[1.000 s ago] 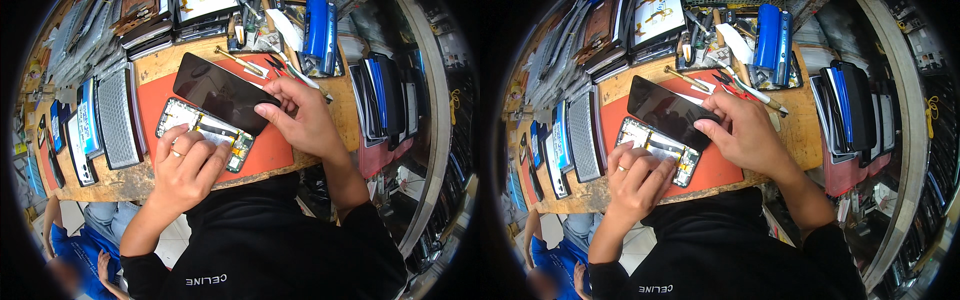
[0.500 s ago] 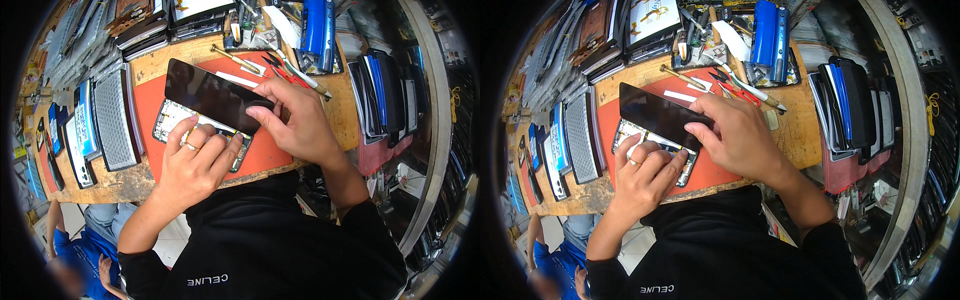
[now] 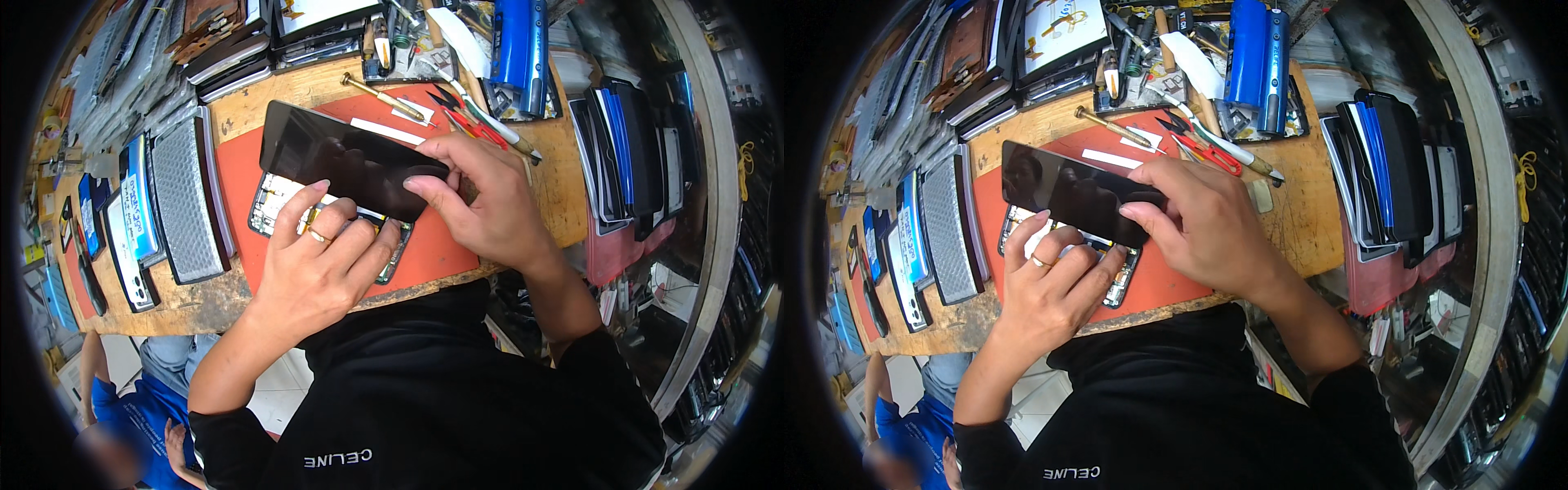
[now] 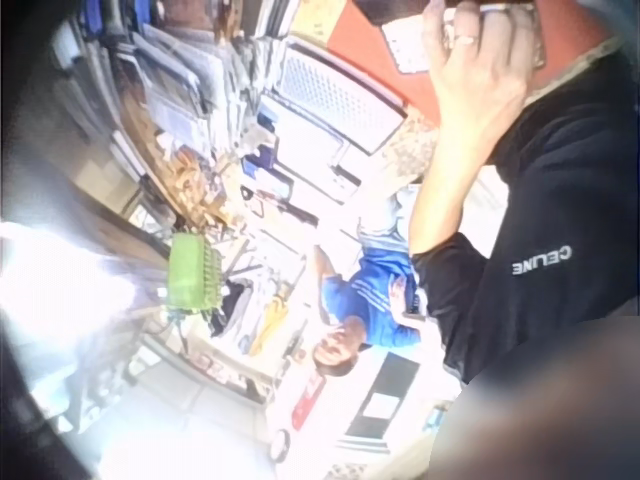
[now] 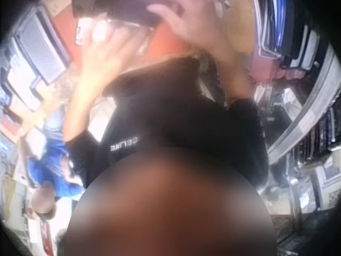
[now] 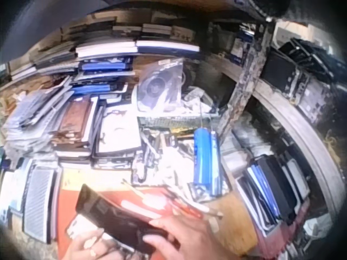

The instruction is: The person handles several disassembled smartphones on a cluttered workbench, aligning and attaching a screen to a phone chassis, then placing the device aside. They also pick up and inspect other phones and parts, moving them around the table.

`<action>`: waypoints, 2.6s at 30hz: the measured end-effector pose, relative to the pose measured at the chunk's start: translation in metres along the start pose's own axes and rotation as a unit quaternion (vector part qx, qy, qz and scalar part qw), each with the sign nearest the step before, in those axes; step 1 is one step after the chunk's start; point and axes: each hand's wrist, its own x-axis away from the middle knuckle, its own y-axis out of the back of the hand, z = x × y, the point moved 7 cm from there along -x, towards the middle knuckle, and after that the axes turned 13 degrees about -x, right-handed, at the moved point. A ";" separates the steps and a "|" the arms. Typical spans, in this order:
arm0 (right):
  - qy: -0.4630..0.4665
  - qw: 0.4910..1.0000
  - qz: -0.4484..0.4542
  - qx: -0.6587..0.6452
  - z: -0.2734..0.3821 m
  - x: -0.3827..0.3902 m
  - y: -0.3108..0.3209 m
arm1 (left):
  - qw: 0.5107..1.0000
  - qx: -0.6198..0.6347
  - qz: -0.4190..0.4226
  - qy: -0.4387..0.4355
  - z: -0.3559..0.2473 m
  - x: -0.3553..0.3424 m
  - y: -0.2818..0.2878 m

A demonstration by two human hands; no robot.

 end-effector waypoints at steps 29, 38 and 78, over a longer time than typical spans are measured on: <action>0.133 0.967 0.078 0.204 0.032 0.059 -0.034 | 0.997 0.042 0.049 -0.037 0.017 -0.001 -0.003; 0.108 0.965 0.095 0.219 0.036 0.058 -0.041 | 0.992 -0.036 0.025 -0.117 0.008 -0.012 0.003; 0.182 0.977 0.030 0.109 0.033 0.067 -0.036 | 0.990 0.094 0.082 0.068 0.076 0.001 0.013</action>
